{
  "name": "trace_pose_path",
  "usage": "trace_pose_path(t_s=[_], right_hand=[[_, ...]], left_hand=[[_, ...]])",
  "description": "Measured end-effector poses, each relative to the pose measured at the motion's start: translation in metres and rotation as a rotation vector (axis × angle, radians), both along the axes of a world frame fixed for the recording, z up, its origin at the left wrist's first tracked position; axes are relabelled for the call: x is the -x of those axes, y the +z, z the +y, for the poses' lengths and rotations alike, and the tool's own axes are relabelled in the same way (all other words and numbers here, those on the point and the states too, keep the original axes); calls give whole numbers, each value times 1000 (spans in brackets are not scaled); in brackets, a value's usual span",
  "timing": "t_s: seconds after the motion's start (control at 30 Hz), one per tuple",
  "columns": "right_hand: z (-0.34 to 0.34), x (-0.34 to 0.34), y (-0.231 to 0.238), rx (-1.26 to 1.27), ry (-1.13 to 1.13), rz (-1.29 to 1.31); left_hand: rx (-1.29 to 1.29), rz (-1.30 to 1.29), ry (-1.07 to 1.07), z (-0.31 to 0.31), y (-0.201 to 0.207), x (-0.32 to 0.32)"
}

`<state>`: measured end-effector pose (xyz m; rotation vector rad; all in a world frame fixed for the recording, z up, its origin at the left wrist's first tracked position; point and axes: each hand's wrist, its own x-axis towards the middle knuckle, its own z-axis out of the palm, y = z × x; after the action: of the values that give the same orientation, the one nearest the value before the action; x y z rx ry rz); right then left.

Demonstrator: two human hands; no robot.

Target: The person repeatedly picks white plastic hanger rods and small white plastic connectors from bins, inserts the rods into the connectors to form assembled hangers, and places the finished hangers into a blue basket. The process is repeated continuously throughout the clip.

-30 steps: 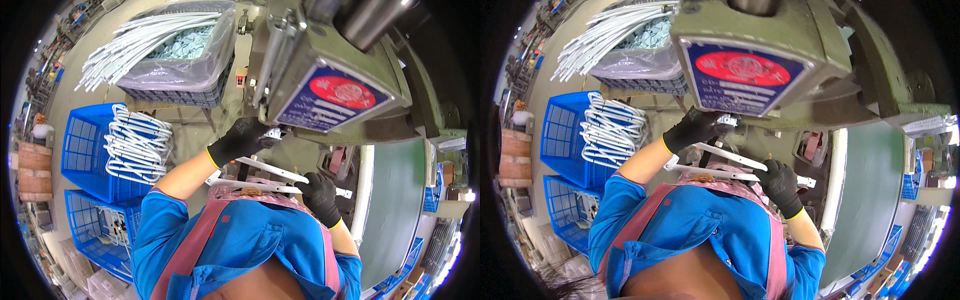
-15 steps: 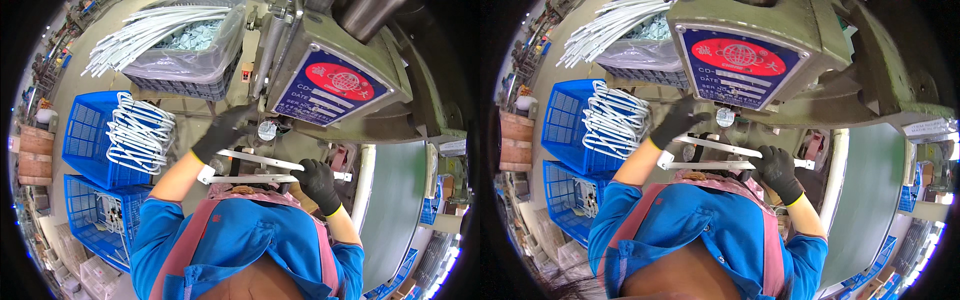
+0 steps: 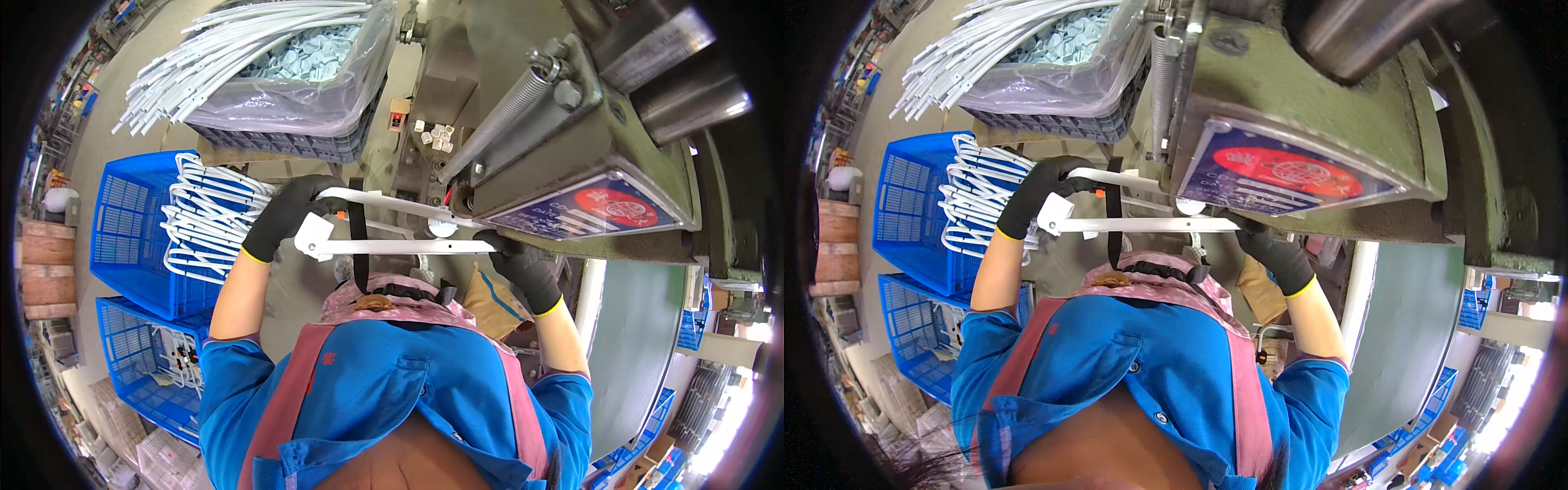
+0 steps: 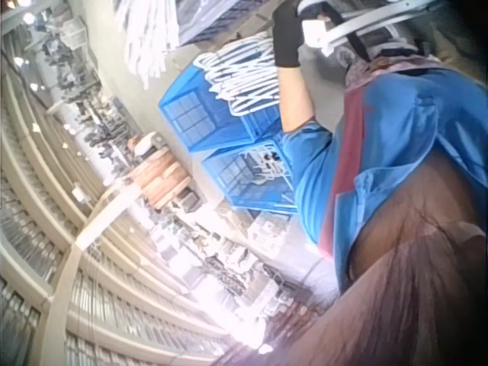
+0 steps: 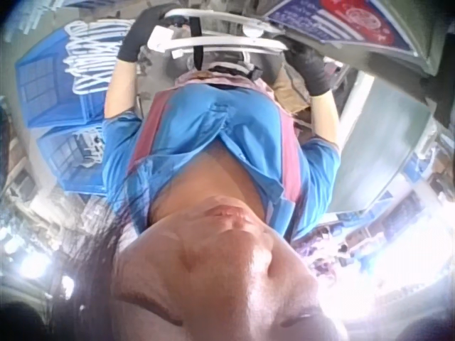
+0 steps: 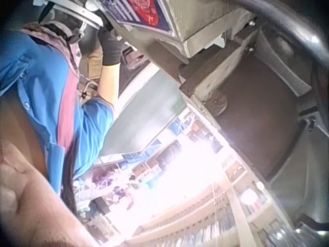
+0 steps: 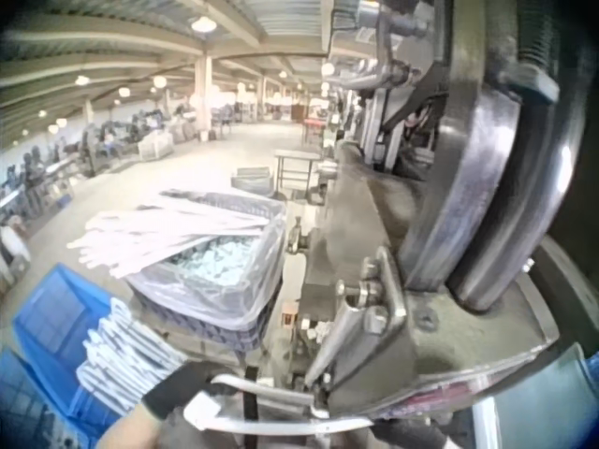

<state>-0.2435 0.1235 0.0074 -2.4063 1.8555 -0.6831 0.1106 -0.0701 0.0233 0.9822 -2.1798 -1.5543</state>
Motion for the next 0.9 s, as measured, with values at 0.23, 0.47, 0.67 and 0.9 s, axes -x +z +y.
trace_pose_path(t_s=[0.23,0.47,0.67,0.9], right_hand=[[2,10,-18,18,-3,-7],[2,11,-47,-83,-8,-49],[15,7,-43,-35,5,128],[52,-18,-12,-98,-158,54]], left_hand=[[133,25,-5,0,4,3],[96,-71,-88,-1,-20,1],[-8,-25,-41,-4,-38,-2],[95,142,-25,-9,-60,-5]])
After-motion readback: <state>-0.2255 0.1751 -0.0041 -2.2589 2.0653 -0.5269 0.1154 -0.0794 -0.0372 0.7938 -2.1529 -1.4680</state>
